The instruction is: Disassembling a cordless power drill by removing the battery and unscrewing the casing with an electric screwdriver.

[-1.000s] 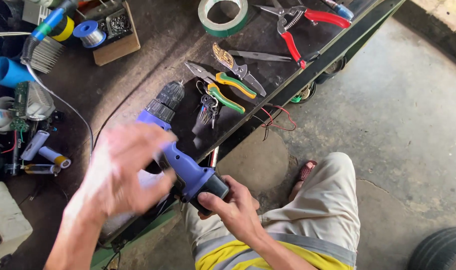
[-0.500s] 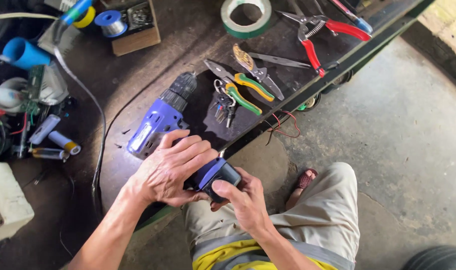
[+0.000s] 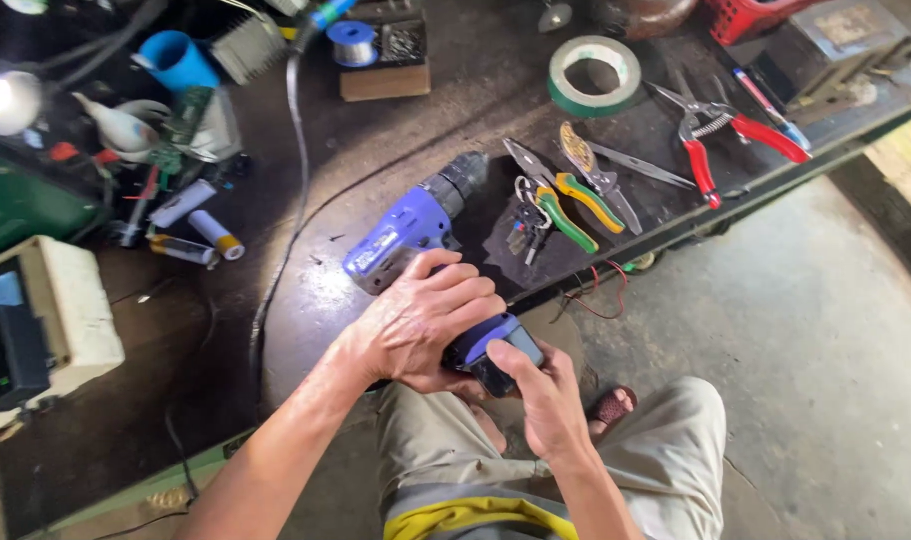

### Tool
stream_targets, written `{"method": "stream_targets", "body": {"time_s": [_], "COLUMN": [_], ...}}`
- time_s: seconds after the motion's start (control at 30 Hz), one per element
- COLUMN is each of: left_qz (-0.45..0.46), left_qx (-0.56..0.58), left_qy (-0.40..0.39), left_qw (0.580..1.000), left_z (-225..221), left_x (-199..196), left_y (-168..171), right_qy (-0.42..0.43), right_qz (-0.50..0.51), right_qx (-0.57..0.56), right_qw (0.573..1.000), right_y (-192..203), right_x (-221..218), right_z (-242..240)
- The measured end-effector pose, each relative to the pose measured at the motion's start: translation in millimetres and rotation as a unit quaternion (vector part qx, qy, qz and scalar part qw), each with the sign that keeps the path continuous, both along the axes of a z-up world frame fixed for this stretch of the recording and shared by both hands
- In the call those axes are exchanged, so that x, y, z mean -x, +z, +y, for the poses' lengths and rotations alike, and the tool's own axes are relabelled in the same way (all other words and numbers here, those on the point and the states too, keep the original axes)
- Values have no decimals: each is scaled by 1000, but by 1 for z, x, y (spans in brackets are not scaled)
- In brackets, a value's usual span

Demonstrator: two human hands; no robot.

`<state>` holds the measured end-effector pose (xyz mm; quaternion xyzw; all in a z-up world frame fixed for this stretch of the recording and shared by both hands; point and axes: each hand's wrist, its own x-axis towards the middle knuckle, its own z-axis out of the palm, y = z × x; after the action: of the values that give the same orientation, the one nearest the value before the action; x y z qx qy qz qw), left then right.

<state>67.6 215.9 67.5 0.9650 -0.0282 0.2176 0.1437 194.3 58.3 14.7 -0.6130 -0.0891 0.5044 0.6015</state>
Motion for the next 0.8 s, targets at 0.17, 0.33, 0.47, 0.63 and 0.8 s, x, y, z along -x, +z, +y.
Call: {"method": "stream_targets", "body": {"time_s": [0.17, 0.33, 0.47, 0.63, 0.8], "left_qz": [19, 49, 74, 43, 33], "left_qx": [-6, 2, -29, -49, -64], "left_qy": [12, 16, 29, 38, 49], "left_qw": [1000, 999, 996, 997, 996], "left_z": [3, 2, 3, 3, 4], "left_x": [-1, -4, -4, -7, -8], "left_y": [-3, 1, -1, -9, -12], "right_qy": [41, 71, 23, 59, 39], "right_qz": [-19, -447, -583, -570, -583], "right_qx": [-68, -67, -43, -81, -102], "right_qw": [997, 889, 811, 815, 805], "right_y": [-2, 14, -6, -12, -16], "right_x": [-4, 2, 8, -2, 1], "right_z": [-3, -17, -11, -8, -6]}}
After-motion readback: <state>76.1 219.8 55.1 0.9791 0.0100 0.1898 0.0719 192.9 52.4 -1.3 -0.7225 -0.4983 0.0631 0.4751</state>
